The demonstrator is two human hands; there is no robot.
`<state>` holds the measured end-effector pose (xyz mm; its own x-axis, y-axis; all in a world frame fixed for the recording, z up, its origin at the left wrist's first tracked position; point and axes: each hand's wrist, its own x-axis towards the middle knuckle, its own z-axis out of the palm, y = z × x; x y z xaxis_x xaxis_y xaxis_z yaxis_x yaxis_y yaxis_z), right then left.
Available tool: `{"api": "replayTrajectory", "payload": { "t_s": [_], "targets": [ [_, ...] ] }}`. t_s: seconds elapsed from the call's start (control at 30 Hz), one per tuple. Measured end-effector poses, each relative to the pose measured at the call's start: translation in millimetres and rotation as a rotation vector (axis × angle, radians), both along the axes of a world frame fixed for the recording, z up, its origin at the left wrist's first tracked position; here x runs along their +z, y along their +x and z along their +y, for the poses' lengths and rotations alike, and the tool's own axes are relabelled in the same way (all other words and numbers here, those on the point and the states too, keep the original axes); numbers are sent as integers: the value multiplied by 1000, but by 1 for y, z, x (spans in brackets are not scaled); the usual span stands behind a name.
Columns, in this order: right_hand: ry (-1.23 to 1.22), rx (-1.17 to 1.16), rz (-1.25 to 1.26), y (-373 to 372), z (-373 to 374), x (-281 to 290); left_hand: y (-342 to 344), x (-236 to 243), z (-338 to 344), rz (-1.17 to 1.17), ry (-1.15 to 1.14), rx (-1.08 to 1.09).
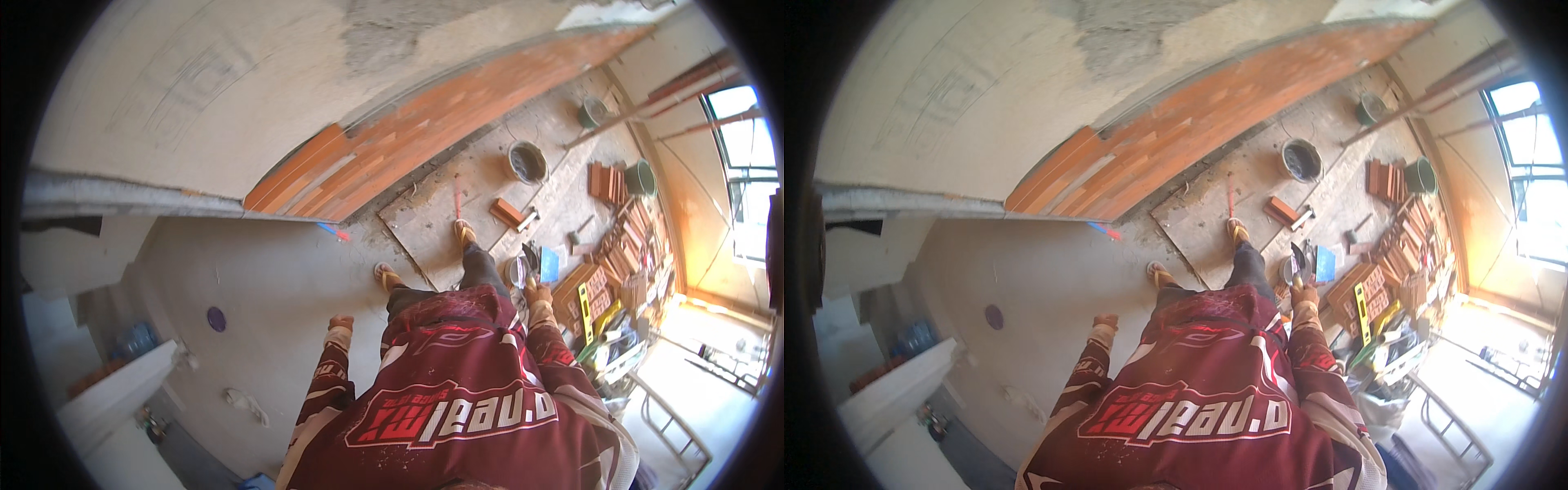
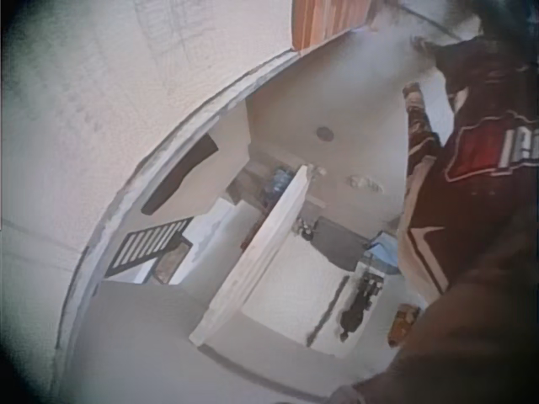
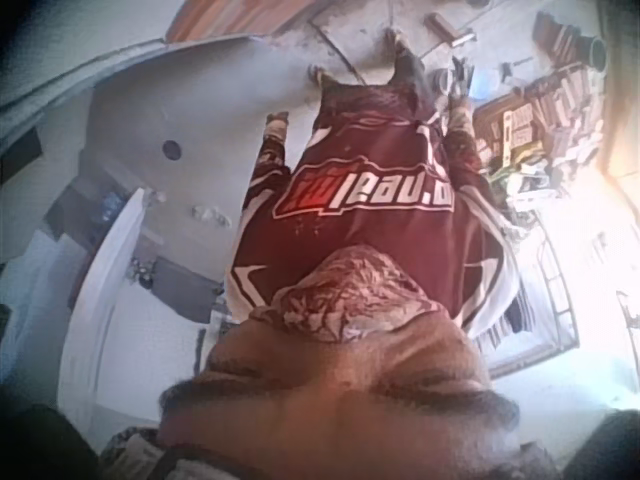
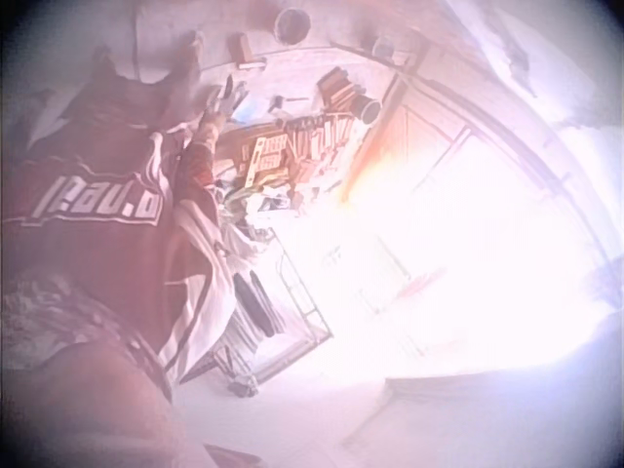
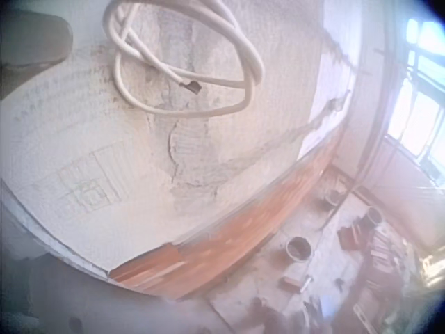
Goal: The person applies mortar to a wall using a trowel and places terracotta tiles onto the surface. They use a hammer to tap the tiles into position and later use a marker to draw lines on a tile before cutting it with a power tool.
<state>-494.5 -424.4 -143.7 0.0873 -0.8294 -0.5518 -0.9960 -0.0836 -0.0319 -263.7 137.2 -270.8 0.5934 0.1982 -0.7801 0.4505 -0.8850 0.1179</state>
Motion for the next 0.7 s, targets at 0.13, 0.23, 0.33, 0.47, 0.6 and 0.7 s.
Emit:
{"api": "replayTrajectory", "payload": {
  "t_s": [0.13,0.23,0.33,0.47,0.6,0.7],
  "targets": [
    [58,-26,-61,0,2,5,62,16,-2,-236,-4,-136],
    [96,-47,-2,-6,-30,-32,108,-2,-1,-218,-142,104],
    [151,-149,-41,20,-74,-40,125,35,-63,-203,-206,192],
    [172,-208,-175,39,-147,-84,100,35,-127,-112,-187,57],
    [246,-313,-367,72,-203,-139,42,63,-214,79,-219,-118],
    [387,-555,-500,99,-252,-165,6,118,-304,229,-194,-371]
  ]
}}
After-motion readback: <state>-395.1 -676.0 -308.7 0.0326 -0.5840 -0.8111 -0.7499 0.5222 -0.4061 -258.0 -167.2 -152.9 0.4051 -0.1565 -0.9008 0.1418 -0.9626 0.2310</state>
